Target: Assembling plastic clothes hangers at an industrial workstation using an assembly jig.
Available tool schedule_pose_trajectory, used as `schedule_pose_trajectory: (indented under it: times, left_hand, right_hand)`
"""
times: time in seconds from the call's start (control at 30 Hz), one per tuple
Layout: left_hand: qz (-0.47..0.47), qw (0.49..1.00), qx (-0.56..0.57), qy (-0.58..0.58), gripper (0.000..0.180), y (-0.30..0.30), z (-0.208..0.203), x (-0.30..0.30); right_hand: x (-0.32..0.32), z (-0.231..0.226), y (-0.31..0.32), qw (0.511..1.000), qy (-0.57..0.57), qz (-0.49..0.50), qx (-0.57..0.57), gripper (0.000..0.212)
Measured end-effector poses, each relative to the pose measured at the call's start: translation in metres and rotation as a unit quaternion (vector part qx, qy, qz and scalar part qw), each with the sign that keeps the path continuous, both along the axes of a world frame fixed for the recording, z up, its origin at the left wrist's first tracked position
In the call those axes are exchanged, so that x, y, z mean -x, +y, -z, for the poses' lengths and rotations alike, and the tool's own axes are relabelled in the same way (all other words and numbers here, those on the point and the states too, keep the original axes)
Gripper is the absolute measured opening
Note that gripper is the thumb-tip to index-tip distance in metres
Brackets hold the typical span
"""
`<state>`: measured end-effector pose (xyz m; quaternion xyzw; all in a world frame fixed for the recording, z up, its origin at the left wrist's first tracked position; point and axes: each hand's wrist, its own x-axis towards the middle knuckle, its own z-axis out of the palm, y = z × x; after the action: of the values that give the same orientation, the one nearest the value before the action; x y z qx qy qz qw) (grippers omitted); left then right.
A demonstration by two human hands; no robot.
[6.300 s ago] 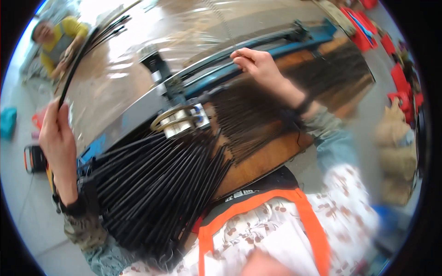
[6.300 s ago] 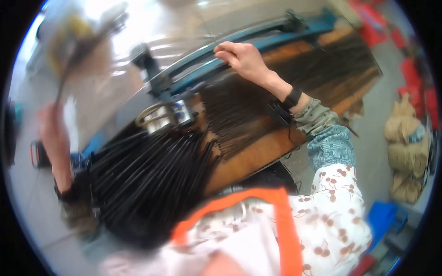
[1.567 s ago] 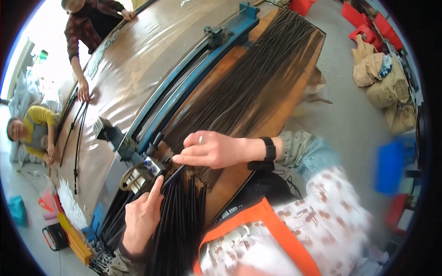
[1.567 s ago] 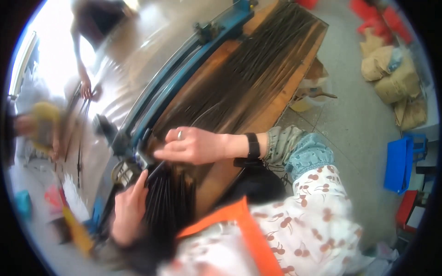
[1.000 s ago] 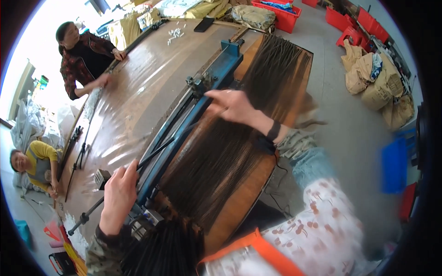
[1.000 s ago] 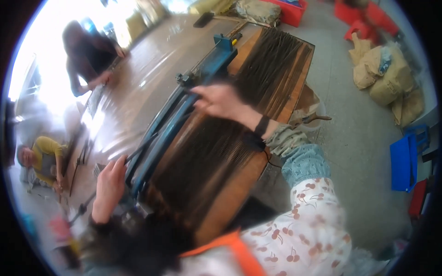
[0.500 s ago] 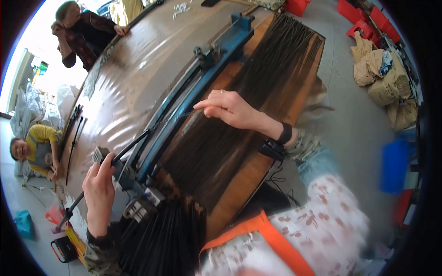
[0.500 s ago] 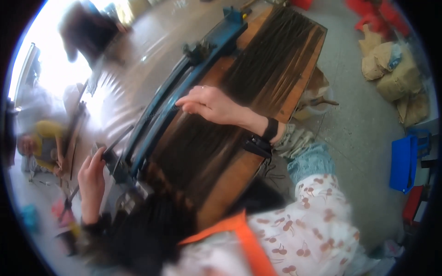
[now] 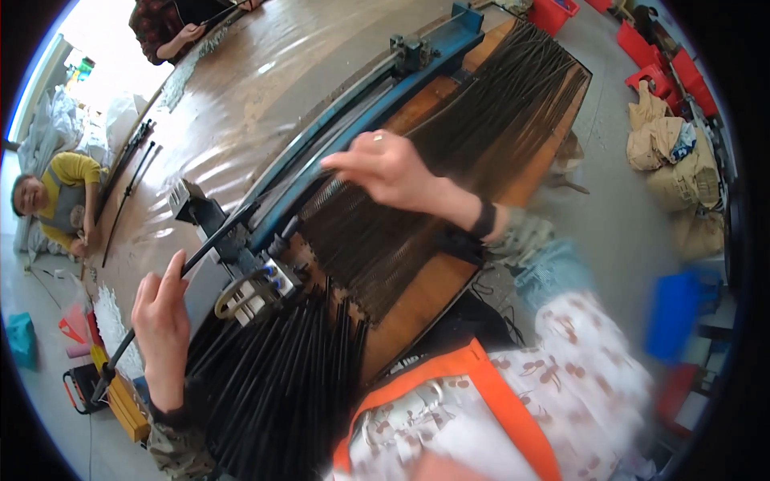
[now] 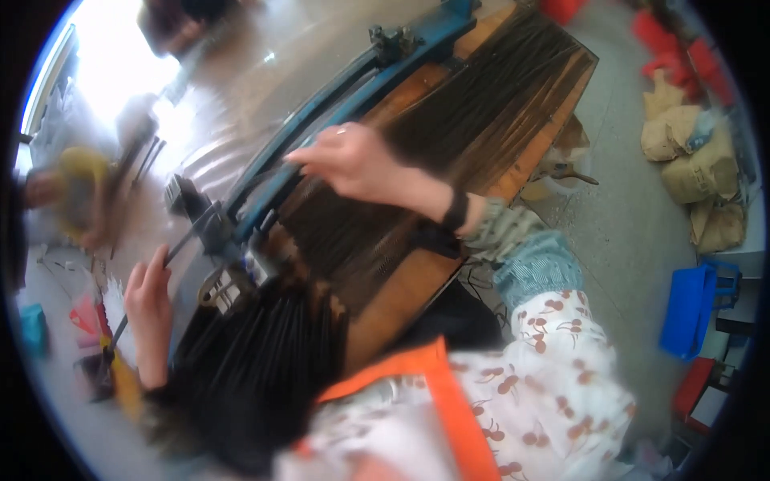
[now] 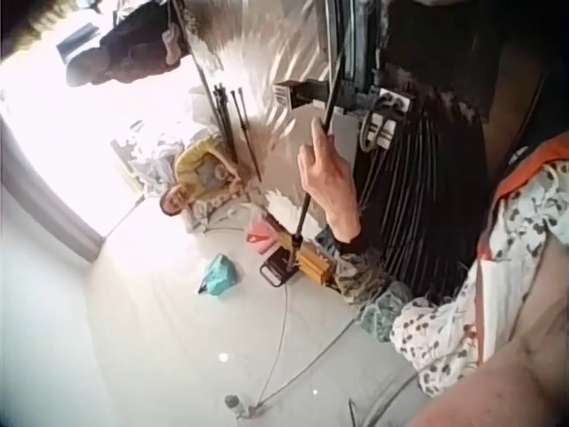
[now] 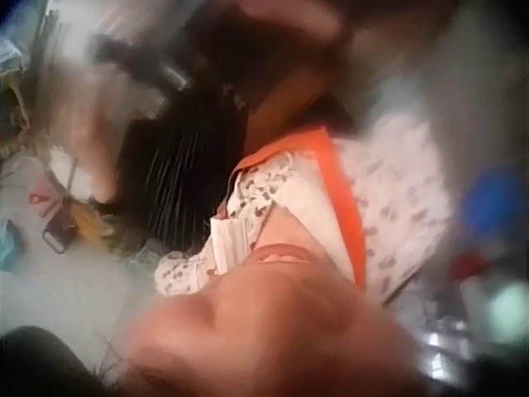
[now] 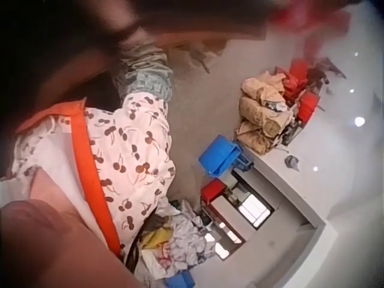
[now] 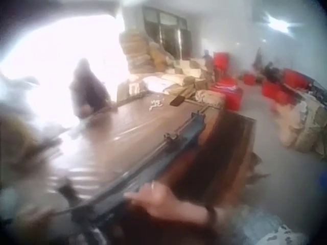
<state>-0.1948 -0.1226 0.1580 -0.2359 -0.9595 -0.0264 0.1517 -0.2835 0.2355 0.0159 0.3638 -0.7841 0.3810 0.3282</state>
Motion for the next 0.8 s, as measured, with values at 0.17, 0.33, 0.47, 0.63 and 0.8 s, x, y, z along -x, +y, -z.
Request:
schedule_pose_trajectory:
  times: [0.17, 0.33, 0.47, 0.63, 0.8]
  left_hand:
    - [0.017, 0.999, -0.027, 0.005, 0.042, -0.013, 0.007, -0.007]
    - [0.045, 0.998, -0.023, -0.037, 0.04, 0.011, 0.014, -0.006]
    - [-0.092, 0.991, -0.014, 0.093, 0.026, -0.069, -0.001, -0.023]
    - [-0.172, 0.968, 0.012, 0.182, 0.022, -0.119, -0.036, -0.044]
    - [-0.166, 0.969, -0.012, 0.181, 0.022, -0.112, -0.038, -0.059]
  right_hand:
    - [0.013, -0.007, -0.025, 0.997, 0.059, -0.04, 0.016, 0.04]
    - [-0.006, -0.013, -0.064, 0.995, 0.073, -0.062, 0.022, 0.043]
    - [0.024, -0.006, -0.013, 0.994, 0.061, 0.07, -0.057, 0.028]
    - [0.044, 0.013, -0.027, 0.993, -0.076, 0.051, -0.073, 0.014]
    - [0.058, -0.033, -0.145, 0.931, -0.277, -0.236, 0.019, 0.014]
